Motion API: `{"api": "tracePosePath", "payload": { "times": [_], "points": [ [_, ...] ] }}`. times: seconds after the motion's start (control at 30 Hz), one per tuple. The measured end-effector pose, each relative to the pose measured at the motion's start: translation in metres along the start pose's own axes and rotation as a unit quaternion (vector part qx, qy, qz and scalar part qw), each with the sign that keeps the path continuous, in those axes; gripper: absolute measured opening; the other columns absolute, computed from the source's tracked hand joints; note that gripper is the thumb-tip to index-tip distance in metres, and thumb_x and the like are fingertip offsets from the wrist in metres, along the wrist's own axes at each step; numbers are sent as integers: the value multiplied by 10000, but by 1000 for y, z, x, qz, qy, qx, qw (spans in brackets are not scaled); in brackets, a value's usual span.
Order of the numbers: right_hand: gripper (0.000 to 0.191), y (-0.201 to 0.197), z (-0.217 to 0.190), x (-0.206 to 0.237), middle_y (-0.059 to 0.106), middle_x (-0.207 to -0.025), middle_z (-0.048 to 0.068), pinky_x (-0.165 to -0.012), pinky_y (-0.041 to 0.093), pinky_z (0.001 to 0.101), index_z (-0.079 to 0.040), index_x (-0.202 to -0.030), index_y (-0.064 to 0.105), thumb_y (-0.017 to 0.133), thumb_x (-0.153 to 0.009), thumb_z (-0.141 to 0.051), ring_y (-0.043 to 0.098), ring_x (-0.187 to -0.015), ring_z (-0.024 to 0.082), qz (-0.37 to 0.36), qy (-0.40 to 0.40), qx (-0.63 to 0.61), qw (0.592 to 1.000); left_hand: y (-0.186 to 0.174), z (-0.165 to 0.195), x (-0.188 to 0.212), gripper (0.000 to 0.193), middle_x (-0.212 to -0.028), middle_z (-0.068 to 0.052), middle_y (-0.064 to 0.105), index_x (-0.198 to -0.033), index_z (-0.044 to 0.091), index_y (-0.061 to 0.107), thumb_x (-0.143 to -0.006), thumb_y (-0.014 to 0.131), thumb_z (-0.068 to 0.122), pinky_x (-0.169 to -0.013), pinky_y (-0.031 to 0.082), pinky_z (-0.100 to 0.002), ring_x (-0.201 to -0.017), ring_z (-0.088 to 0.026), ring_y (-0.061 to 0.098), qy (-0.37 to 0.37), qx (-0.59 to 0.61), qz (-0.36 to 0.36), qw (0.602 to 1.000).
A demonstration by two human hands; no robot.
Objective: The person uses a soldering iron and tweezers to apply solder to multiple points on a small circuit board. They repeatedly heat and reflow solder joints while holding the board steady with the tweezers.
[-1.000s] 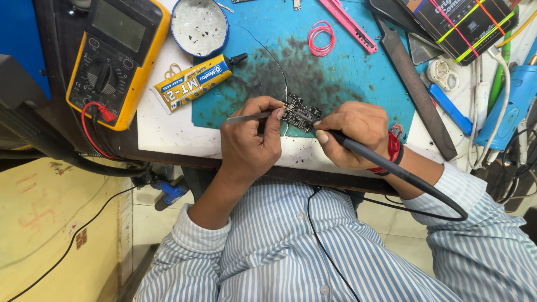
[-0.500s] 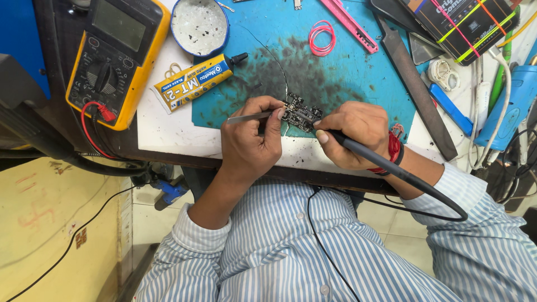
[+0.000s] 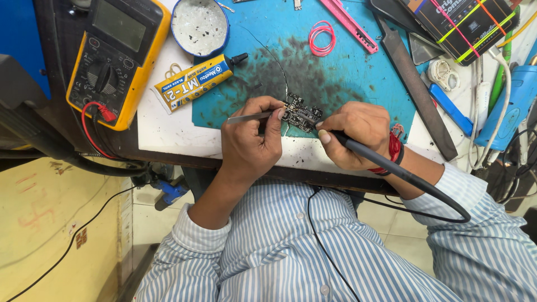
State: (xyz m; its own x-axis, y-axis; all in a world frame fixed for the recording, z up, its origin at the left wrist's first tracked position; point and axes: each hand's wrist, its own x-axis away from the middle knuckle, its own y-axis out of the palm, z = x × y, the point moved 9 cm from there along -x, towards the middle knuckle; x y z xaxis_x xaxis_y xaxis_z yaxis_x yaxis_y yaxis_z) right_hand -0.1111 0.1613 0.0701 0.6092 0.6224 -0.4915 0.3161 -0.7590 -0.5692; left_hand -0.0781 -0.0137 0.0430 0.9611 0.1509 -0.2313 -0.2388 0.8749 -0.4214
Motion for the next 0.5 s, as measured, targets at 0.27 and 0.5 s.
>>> {"api": "tracePosePath", "payload": {
  "times": [0.27,0.5],
  "points": [
    [85,0,1,1,688,-775,73,-549,462,347,-27,-921,646,707,-869,-1,625,-594,210,2,1,5,1000,1,0,0,58,-938,-96,725,-1036,21,665,-1010,694,64,-691,554,-333,-769,-223,732,2,-1,1,1000],
    [84,-1,1,2,677,-760,66,-547,459,351,-35,-920,651,706,-864,-5,618,-588,210,7,2,9,1000,1,-1,0,59,-942,-96,728,-1034,19,665,-1013,693,66,-686,557,-331,-766,-223,737,0,-1,0,1000]
  ]
}}
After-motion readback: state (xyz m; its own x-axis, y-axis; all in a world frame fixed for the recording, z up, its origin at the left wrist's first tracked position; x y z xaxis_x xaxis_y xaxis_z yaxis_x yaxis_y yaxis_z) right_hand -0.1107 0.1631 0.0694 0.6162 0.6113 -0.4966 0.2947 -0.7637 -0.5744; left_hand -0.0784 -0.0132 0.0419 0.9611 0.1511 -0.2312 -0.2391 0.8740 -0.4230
